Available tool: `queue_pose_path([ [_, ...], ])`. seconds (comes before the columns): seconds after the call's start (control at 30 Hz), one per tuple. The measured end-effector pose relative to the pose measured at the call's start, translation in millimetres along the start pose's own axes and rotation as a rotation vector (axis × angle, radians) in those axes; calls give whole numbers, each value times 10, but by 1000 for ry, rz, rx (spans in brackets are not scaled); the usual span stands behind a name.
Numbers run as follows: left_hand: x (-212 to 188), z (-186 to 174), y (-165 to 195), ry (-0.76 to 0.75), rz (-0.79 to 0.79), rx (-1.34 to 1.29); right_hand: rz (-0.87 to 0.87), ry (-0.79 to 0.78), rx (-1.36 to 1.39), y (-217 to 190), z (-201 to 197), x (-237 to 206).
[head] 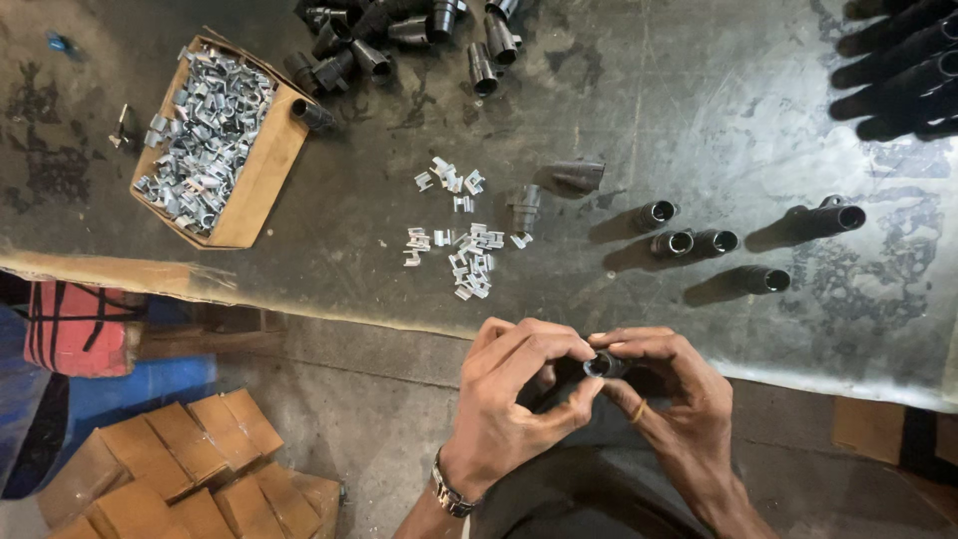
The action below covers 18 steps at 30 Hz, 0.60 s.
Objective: The person sits at a workbench assembling black plastic pipe fittings. They pick up a fitting, insert a small metal clip into it, press the parts together by hand, and place the assembled fitting into a growing group on the table, repeating this cycle for many fittings.
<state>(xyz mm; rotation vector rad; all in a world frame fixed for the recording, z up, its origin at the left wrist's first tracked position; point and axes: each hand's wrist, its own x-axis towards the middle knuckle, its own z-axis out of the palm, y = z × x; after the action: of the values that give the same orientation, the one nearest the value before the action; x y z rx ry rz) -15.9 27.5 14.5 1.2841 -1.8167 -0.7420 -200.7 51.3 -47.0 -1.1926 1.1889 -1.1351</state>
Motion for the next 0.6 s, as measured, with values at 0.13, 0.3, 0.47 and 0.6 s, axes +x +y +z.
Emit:
queue_pose_path([
  [0.13, 20, -22, 23, -30, 7, 21, -91, 12, -96, -3, 11, 2],
  [0.3, 16, 10, 24, -85, -30, 3, -157, 61, -203, -25, 23, 38],
  [0.47, 115, 224, -80, -40, -6, 119, -350, 215, -559, -71, -23, 29],
  [0.6, 386, 495, -192, 18, 25, 279, -405, 345, -576, -55, -89, -55],
])
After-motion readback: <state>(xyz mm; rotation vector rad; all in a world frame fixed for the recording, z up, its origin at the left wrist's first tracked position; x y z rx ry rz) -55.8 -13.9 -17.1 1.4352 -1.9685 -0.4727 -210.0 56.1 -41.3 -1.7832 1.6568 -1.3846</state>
